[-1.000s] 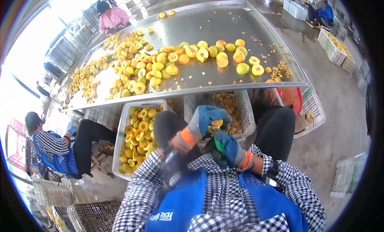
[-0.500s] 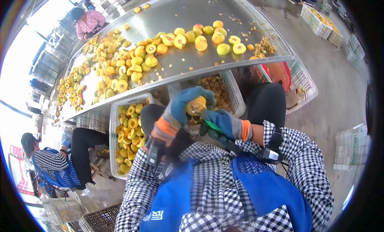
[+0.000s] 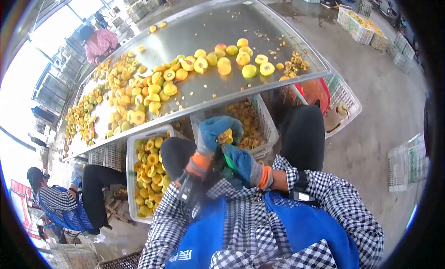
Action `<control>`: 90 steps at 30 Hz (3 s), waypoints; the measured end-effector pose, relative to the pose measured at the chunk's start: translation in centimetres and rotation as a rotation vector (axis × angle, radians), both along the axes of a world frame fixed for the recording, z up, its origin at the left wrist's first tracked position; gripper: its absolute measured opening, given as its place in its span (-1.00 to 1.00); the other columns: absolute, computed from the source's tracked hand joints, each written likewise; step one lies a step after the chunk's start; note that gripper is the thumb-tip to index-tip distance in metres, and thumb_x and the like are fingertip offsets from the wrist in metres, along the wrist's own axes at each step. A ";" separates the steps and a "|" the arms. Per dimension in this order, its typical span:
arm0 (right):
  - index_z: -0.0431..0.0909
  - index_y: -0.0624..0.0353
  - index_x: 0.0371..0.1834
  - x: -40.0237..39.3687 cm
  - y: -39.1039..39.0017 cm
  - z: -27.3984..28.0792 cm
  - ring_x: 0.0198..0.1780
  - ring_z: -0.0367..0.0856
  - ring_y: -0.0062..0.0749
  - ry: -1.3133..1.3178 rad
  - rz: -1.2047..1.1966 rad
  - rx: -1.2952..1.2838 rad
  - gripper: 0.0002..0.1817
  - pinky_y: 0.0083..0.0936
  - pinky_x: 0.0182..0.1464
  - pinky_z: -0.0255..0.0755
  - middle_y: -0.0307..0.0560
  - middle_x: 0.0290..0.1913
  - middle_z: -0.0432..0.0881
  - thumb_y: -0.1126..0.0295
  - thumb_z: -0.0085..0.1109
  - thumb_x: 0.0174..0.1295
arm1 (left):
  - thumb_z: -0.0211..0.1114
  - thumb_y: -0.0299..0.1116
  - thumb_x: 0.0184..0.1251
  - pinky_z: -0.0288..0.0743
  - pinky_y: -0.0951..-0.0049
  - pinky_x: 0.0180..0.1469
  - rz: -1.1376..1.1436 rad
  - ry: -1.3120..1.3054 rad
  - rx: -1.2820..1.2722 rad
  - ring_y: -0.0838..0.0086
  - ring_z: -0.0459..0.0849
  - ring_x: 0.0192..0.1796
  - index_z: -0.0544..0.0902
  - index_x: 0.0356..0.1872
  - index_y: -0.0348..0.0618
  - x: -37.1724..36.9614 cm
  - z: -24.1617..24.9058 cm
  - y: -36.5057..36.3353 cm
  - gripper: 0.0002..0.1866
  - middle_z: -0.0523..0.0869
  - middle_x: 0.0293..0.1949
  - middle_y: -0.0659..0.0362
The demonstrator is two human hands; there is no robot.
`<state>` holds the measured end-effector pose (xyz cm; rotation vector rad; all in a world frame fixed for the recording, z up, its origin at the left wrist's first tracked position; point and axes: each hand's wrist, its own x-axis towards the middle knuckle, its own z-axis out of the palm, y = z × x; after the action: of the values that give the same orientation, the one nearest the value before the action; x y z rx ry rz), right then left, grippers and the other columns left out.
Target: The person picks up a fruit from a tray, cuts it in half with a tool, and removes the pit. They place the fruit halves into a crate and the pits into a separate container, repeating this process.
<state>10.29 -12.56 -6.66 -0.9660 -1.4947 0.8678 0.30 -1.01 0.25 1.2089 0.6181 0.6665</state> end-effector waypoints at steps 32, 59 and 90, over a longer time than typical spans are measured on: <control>0.53 0.15 -0.33 0.7 4.5 1.7 -0.72 0.22 -0.65 1.426 1.259 -0.902 -0.39 -0.64 -0.72 0.12 -0.39 -0.63 0.32 -0.26 -0.08 0.37 | 0.27 -0.46 0.25 0.61 0.47 -0.21 0.557 -0.182 -0.027 0.41 0.71 -0.28 0.70 -0.27 -0.30 -5.1 -5.3 5.9 -0.87 0.76 -0.29 0.16; 0.61 0.22 0.07 9.9 8.4 -8.6 -0.25 0.71 -0.22 -0.542 -0.133 -0.426 -0.66 -0.35 -0.21 0.53 0.11 -0.22 0.73 0.31 0.23 0.29 | 0.14 -0.26 0.33 0.70 0.22 -0.23 0.351 -0.236 -0.177 0.06 0.72 -0.07 0.57 0.11 -0.26 -8.0 -3.6 24.1 -0.60 0.70 -0.03 0.00; 0.57 0.18 -0.02 1.3 3.9 6.6 -0.05 0.54 0.33 -0.376 -0.132 -0.116 -0.56 -0.05 -0.10 0.45 0.33 -0.17 0.63 0.02 -0.09 0.47 | -0.04 -0.11 0.51 0.66 0.26 -0.05 0.394 -0.377 -0.006 0.13 0.73 -0.09 0.53 0.11 -0.37 -2.7 0.1 -1.3 -0.52 0.69 -0.05 -0.06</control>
<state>11.64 -8.70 -0.07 -1.3551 -1.6849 0.7085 -2.36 -2.30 0.39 0.9260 0.5405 1.1914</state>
